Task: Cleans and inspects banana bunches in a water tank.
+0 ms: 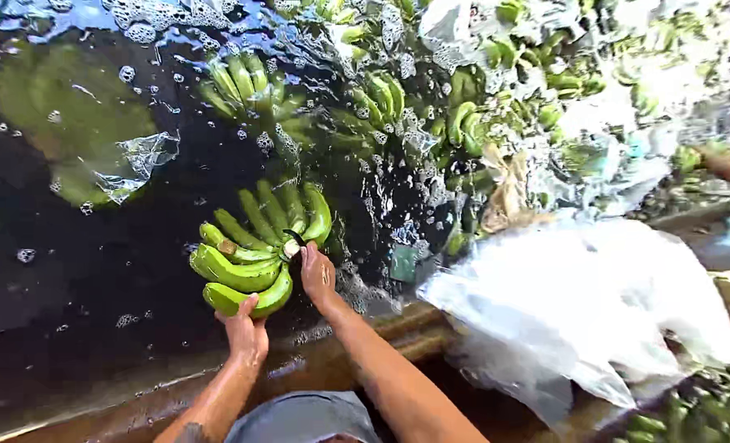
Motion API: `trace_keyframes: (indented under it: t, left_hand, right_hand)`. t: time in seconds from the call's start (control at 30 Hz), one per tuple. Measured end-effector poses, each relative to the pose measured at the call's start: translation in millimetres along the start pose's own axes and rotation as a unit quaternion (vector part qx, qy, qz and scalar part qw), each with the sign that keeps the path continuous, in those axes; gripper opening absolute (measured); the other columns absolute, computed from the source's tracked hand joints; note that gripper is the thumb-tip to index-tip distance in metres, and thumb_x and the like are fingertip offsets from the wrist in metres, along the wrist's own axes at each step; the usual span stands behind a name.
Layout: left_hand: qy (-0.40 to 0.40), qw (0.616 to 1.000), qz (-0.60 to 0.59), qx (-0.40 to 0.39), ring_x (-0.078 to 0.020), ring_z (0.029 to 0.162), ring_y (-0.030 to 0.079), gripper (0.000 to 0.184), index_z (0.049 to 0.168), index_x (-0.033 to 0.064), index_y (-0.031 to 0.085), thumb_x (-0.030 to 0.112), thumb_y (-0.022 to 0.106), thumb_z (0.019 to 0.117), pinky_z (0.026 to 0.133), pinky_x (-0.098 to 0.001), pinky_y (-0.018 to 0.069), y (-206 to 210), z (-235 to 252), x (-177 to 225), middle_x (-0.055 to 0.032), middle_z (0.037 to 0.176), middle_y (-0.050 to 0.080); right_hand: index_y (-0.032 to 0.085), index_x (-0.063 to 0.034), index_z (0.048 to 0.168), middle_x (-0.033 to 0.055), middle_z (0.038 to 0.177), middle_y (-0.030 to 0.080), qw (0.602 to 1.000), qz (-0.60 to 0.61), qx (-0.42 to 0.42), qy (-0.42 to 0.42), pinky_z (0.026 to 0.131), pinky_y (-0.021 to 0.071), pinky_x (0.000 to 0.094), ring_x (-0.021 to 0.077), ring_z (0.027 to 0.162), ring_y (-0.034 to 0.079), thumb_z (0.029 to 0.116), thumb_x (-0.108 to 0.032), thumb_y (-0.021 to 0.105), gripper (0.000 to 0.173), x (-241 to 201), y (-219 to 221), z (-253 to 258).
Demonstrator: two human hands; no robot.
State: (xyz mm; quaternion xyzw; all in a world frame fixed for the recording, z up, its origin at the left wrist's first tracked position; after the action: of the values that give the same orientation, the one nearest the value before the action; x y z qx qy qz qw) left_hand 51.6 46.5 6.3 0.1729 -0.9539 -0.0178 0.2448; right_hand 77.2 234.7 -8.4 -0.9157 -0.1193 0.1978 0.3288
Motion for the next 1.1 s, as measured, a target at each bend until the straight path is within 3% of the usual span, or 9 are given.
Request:
trace_keyframes:
  t: [0.1,0.17,0.33,0.43,0.57,0.7,0.83,0.97,1.1]
  left_hand:
    - [0.02,1.0,0.008,-0.001,-0.0342,0.109,0.063,0.086,0.158,0.0179,0.014,-0.005,0.062,0.0909,0.081,-0.0491,0.0589,-1.4,9.4,2.6,-0.0228,0.137,0.05]
    - [0.007,1.0,0.009,-0.006,-0.0331,0.109,0.063,0.081,0.157,0.0161,0.016,-0.003,0.061,0.0925,0.082,-0.0487,0.0594,-4.5,11.2,4.3,-0.0224,0.135,0.052]
    - [-0.089,0.996,0.001,-0.01,-0.0329,0.114,0.061,0.048,0.146,0.0086,0.037,0.011,0.052,0.1004,0.088,-0.0499,0.0563,11.6,-9.1,25.5,-0.0203,0.132,0.055]
    - [-0.12,0.993,-0.019,-0.004,-0.032,0.118,0.059,0.038,0.141,0.0083,0.043,0.017,0.047,0.1036,0.092,-0.0508,0.0548,18.3,-16.9,34.7,-0.0186,0.133,0.054]
    - [-0.099,0.995,0.002,-0.01,-0.03,0.112,0.061,0.037,0.14,0.0073,0.042,0.015,0.045,0.1035,0.089,-0.0486,0.0559,-7.8,-5.7,17.2,-0.0183,0.128,0.056]
    - [-0.079,0.997,-0.009,-0.01,-0.0278,0.107,0.063,0.042,0.142,0.0062,0.039,0.011,0.049,0.101,0.086,-0.0446,0.0566,-16.5,-5.0,-10.8,-0.0183,0.124,0.058]
    - [-0.046,0.998,0.016,-0.04,-0.0298,0.108,0.064,0.055,0.15,0.0081,0.031,0.008,0.052,0.0989,0.087,-0.0468,0.0579,-20.6,20.2,-2.7,-0.02,0.129,0.057]
    - [-0.068,0.996,0.017,-0.048,-0.0267,0.104,0.064,0.04,0.14,0.007,0.039,0.012,0.047,0.1009,0.085,-0.0442,0.0578,-24.1,17.6,6.6,-0.0167,0.122,0.058]
    - [-0.088,0.995,0.013,-0.04,-0.0276,0.107,0.063,0.036,0.137,0.0054,0.043,0.012,0.047,0.1019,0.086,-0.0451,0.057,-5.0,-1.6,7.7,-0.0174,0.123,0.058]
  right_hand:
    - [0.059,0.0061,0.118,0.0124,0.087,0.06,0.971,0.178,-0.144,-0.064,0.064,0.0495,0.0367,0.0189,0.068,0.056,0.1122,-0.023,0.033,0.039,5.2,5.1,-32.2]
    - [0.06,0.0065,0.112,0.0068,0.078,0.059,0.962,0.247,-0.087,-0.084,0.06,0.0497,0.0323,0.0125,0.063,0.054,0.11,-0.02,0.034,0.037,11.7,-15.0,-38.3]
    - [0.058,-0.0003,0.133,0.0251,0.117,0.069,0.998,-0.003,0.029,-0.052,0.097,0.0518,0.0597,0.0409,0.112,0.068,0.1125,-0.03,0.034,0.044,6.6,-32.2,0.4]
    - [0.057,0.0027,0.135,0.0251,0.117,0.07,0.997,0.015,0.043,-0.07,0.097,0.0539,0.056,0.0393,0.111,0.069,0.1124,-0.028,0.035,0.044,-9.4,-9.1,1.7]
    - [0.056,-0.0014,0.109,0.0013,0.069,0.049,0.939,0.297,-0.159,-0.067,0.048,0.0412,0.0271,0.0105,0.051,0.045,0.1121,-0.024,0.034,0.032,16.8,24.8,-3.6]
    - [0.064,0.0066,0.119,0.0141,0.085,0.066,0.958,0.257,-0.089,-0.092,0.073,0.0554,0.0399,0.0202,0.072,0.063,0.1096,-0.021,0.041,0.037,24.5,34.0,8.5]
    - [0.055,-0.0117,0.096,-0.0072,0.059,0.045,0.865,0.408,-0.289,-0.045,0.04,0.0332,0.0186,0.0018,0.043,0.037,0.1081,-0.026,0.036,0.027,42.0,19.4,-30.9]
    - [0.057,-0.0009,0.105,0.0005,0.071,0.051,0.94,0.291,-0.15,-0.101,0.051,0.0438,0.0266,0.0093,0.054,0.047,0.1108,-0.022,0.035,0.031,54.3,-15.9,-18.5]
    - [0.059,0.0007,0.131,0.0248,0.109,0.071,0.997,0.038,-0.032,-0.054,0.095,0.0531,0.0576,0.0397,0.107,0.07,0.1123,-0.034,0.035,0.046,16.3,-3.5,2.2]
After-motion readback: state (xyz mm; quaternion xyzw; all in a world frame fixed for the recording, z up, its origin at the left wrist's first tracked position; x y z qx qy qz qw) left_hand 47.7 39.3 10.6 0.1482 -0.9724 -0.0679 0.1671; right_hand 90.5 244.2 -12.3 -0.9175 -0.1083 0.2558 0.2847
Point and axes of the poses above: each hand's wrist, its own z-axis towards the middle knuckle, its own y-axis out of the palm, x = y × z, the point moved 5 cm from there along z, towards the middle knuckle
